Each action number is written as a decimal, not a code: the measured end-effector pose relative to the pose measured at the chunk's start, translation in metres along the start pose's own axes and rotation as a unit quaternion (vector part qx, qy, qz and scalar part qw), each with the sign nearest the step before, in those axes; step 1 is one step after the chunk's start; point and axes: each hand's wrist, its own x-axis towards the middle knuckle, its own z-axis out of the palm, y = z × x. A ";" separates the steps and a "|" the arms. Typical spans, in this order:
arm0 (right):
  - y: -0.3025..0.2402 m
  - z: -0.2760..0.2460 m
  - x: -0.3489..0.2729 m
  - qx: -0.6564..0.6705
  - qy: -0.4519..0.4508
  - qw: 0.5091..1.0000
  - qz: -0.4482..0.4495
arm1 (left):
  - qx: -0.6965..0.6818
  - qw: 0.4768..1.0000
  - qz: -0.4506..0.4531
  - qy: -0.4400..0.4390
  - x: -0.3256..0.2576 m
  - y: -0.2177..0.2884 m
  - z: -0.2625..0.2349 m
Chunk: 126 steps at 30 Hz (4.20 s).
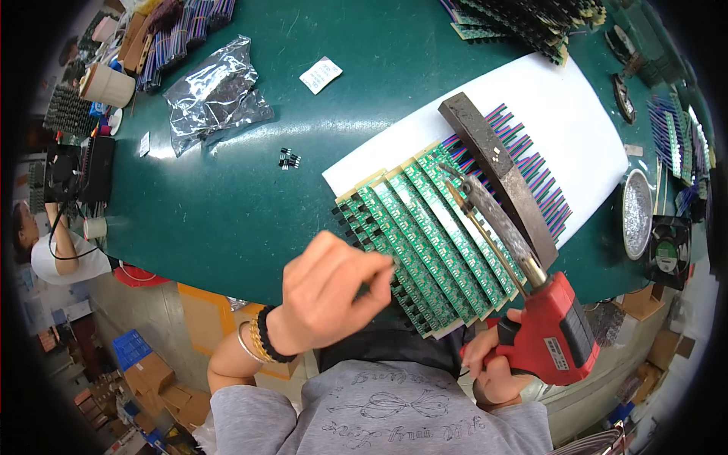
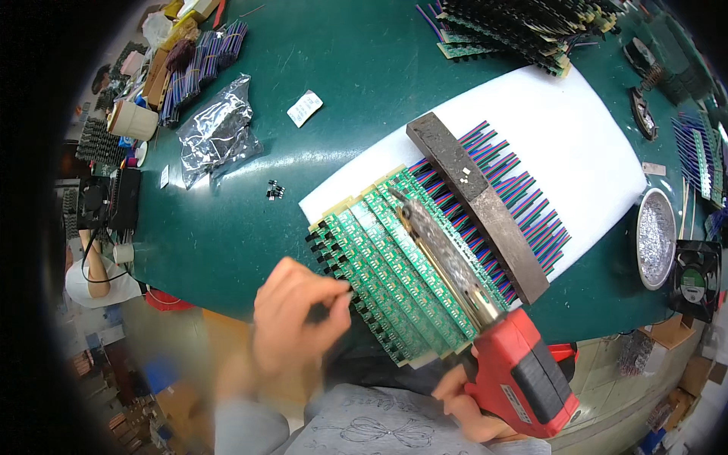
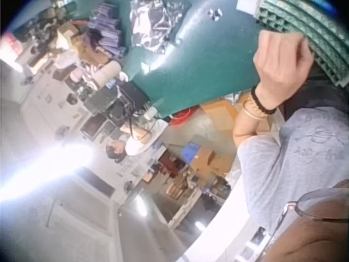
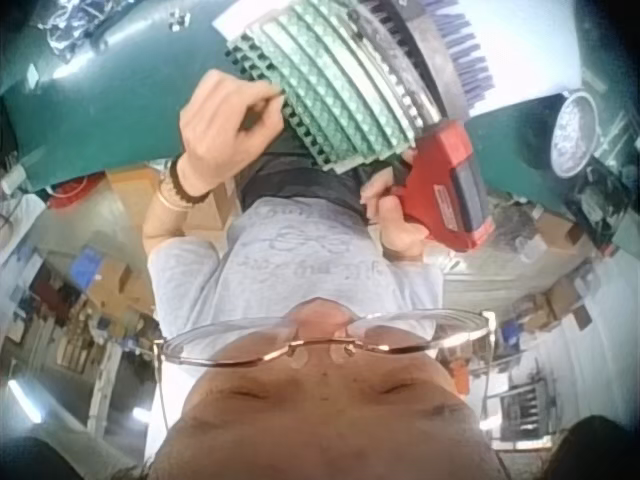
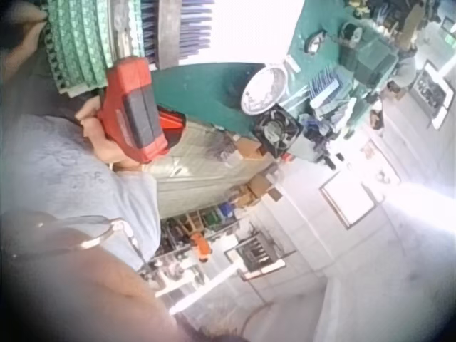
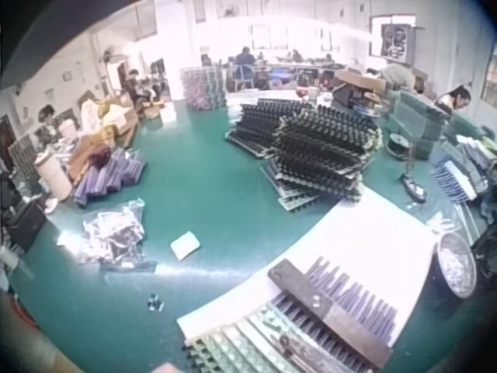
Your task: The person repeatedly picks up electronic components from the table by hand, inserts them into circuit boards, and solders them with a soldering iron.
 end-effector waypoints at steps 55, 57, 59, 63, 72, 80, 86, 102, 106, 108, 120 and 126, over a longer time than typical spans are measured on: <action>0.007 -0.035 -0.062 -0.063 0.017 0.997 0.026 | -0.003 0.998 -0.060 -0.002 -0.001 -0.012 0.011; 0.004 -0.033 -0.060 -0.046 0.019 0.998 0.024 | -0.003 0.998 -0.061 -0.003 -0.001 -0.012 0.011; 0.003 -0.032 -0.059 -0.026 0.020 0.999 0.027 | -0.004 0.998 -0.062 -0.002 -0.001 -0.012 0.010; 0.008 -0.031 -0.060 -0.010 0.022 0.999 0.030 | -0.004 0.998 -0.062 -0.004 -0.001 -0.012 0.010; 0.015 -0.031 -0.059 0.002 0.021 0.999 0.033 | -0.005 0.998 -0.063 -0.008 0.000 -0.011 0.010; 0.014 -0.025 -0.052 -0.002 0.023 0.999 0.029 | -0.008 0.998 -0.061 -0.006 -0.001 -0.012 0.010; 0.015 -0.029 -0.054 0.011 0.024 0.999 0.023 | -0.007 0.998 -0.061 -0.007 0.001 -0.012 0.009; -0.009 -0.058 -0.033 -0.077 0.144 0.965 -0.205 | 0.009 0.997 -0.071 -0.037 0.002 -0.010 0.005; -0.021 -0.096 -0.011 -0.241 0.378 0.863 -0.232 | 0.034 0.997 -0.054 -0.033 0.000 -0.010 0.006; -0.020 -0.117 0.000 -0.267 0.474 0.832 -0.111 | 0.026 0.998 -0.041 -0.035 0.002 -0.010 0.006; -0.010 -0.107 -0.018 -0.127 0.359 0.910 -0.165 | 0.197 0.976 -0.064 0.064 -0.008 -0.050 -0.037; -0.006 -0.089 -0.018 -0.162 0.332 0.916 -0.158 | 0.247 0.969 0.002 0.018 0.011 -0.085 -0.038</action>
